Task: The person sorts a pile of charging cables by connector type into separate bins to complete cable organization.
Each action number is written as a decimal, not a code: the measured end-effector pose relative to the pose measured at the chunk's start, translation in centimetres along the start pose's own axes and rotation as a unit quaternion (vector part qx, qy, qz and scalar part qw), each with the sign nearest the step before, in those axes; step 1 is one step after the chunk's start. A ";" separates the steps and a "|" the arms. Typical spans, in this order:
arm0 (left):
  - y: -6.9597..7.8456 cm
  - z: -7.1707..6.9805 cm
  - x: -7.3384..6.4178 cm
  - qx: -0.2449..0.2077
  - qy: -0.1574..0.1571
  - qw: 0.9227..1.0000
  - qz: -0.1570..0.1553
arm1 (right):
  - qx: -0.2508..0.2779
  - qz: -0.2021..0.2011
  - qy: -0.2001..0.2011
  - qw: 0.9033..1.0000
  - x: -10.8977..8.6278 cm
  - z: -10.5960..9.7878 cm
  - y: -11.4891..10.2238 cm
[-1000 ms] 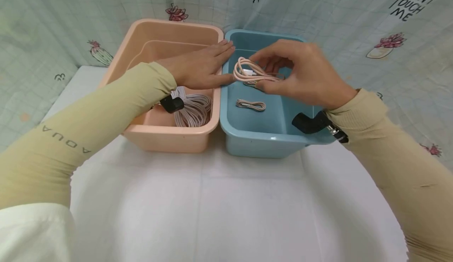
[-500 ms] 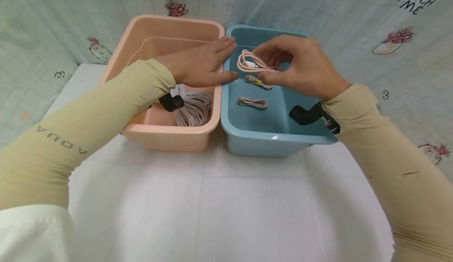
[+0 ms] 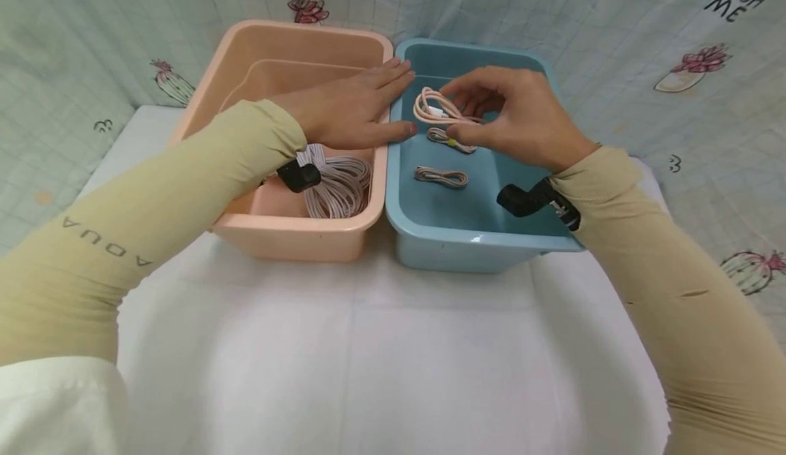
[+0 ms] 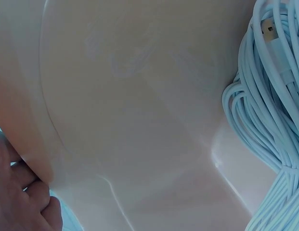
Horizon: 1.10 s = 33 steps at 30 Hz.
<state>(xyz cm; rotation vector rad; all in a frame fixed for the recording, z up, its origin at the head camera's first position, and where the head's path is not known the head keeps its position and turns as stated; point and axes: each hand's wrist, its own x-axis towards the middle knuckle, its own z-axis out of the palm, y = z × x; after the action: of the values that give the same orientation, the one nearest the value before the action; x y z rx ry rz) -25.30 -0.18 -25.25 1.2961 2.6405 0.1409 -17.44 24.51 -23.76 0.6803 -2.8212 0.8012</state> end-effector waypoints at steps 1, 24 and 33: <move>0.0 0.0 0.0 0.000 0.000 1.000 0.000 | -0.001 0.004 -0.002 1.000 0.0 0.0 0.0; 0.2 -0.2 -0.2 -0.005 0.000 1.000 0.000 | 0.024 0.072 -0.018 0.997 0.3 0.4 1.8; 0.3 -0.1 -0.1 -0.006 0.002 1.000 -0.002 | 0.006 0.093 -0.026 0.995 0.3 0.3 2.3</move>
<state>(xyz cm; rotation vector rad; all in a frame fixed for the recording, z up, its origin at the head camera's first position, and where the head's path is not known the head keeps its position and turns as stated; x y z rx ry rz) -25.03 -0.09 -25.06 1.2879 2.6422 0.1575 -18.76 26.00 -25.07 0.4525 -2.9624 0.8421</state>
